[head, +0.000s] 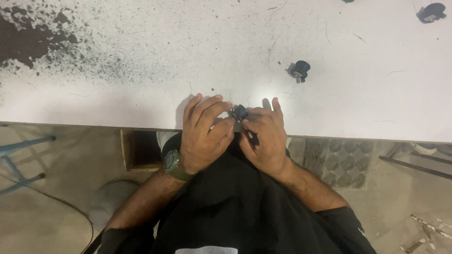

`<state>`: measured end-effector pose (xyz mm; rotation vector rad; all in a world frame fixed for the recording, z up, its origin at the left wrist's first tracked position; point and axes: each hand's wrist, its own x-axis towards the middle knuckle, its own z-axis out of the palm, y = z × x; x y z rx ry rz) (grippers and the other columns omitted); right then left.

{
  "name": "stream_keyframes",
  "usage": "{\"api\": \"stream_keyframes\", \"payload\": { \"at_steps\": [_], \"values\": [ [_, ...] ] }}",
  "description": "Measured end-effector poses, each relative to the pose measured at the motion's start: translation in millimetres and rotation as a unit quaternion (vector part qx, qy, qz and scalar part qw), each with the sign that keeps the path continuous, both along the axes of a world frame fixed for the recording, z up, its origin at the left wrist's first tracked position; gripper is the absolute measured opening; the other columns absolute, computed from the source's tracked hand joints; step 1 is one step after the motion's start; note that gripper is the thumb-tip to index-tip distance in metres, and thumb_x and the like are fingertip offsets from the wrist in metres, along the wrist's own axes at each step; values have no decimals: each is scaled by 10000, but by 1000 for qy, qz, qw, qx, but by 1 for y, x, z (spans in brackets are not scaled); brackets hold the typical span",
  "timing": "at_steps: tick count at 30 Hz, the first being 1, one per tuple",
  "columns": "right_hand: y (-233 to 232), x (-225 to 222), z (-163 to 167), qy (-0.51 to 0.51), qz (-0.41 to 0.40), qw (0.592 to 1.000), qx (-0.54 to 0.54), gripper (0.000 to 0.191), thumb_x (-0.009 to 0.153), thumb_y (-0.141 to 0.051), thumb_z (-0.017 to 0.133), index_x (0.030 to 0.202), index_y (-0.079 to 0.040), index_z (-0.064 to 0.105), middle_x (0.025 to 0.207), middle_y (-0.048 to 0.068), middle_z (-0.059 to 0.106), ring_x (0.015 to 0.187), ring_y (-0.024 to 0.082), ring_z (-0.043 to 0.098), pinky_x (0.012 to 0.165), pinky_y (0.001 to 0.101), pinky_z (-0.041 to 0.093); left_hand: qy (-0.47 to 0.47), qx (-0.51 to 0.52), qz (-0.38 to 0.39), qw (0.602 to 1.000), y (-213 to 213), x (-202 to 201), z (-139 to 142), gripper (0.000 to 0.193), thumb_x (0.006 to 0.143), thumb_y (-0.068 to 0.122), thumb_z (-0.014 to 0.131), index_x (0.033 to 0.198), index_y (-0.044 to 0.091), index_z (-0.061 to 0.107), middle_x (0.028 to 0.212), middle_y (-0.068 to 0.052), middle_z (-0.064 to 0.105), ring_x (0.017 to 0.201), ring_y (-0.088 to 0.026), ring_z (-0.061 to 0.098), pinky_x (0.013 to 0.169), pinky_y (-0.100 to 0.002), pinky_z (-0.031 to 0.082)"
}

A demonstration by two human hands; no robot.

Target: The person sits at a white workbench and assembles small black plastic housings by hand, pressing small light-colored inserts into each housing. They work on one unit at a time and place finished assemblies in a growing pile on the table.

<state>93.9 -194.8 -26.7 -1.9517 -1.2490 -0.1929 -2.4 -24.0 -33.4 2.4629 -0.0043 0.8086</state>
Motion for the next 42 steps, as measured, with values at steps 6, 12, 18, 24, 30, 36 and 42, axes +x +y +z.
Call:
{"api": "stream_keyframes", "payload": {
  "at_steps": [6, 12, 18, 24, 30, 36, 42],
  "values": [
    [2, 0, 1, 1, -2, 1000, 2, 341, 800, 53, 795, 1061, -44, 598, 986, 116, 674, 1152, 317, 672, 1235, 628, 315, -9, 49, -15, 999, 1, 1, 2, 142, 888, 126, 820, 979, 122, 711, 1335, -64, 613, 1352, -268, 523, 1221, -551, 307],
    [2, -1, 2, 9, -3, 1000, -1, 318, 785, 53, 783, 1034, -37, 607, 945, 104, 664, 1118, 309, 683, 1237, 628, 304, 17, -11, 12, 1000, -1, 4, 4, 102, 923, 135, 819, 968, 121, 728, 1332, -50, 616, 1361, -252, 533, 1245, -540, 286],
    [1, -1, -2, 8, -10, 1000, 12, 300, 808, 61, 770, 1040, -36, 608, 952, 111, 668, 1113, 307, 689, 1249, 617, 292, 79, -70, 16, 994, 3, 5, 9, 76, 891, 101, 785, 941, 120, 730, 1217, -2, 685, 1335, -231, 561, 1244, -541, 248],
    [-6, 0, -9, -34, 41, 998, 34, 360, 832, 76, 773, 1105, -46, 573, 943, 102, 665, 1147, 312, 693, 1249, 630, 247, 79, -79, 13, 994, 2, 8, 12, 62, 878, 96, 756, 922, 112, 715, 1191, -15, 715, 1319, -242, 575, 1240, -566, 228],
    [-1, 0, -12, -46, 10, 999, 20, 341, 839, 110, 768, 1078, -61, 594, 946, 73, 673, 1123, 278, 704, 1264, 592, 290, 56, -100, 8, 993, 1, 7, 12, 72, 881, 84, 745, 941, 108, 714, 1168, -6, 712, 1308, -247, 588, 1246, -571, 222],
    [1, 3, -3, -40, 4, 999, -12, 305, 835, 97, 779, 1052, -55, 629, 981, 92, 691, 1096, 268, 697, 1244, 584, 311, 69, -99, -3, 993, 5, 7, 10, 73, 886, 82, 740, 941, 115, 704, 1145, 8, 720, 1323, -242, 594, 1266, -587, 213],
    [-8, 17, 16, -54, -39, 998, -19, 311, 863, 73, 724, 1126, -90, 690, 1036, 74, 625, 1199, 295, 632, 1306, 626, 202, 64, -98, 16, 993, 14, 10, 22, 444, 824, 187, 795, 1220, 45, 653, 1322, -95, 614, 1400, -304, 471, 1236, -615, 214]
  ]
}}
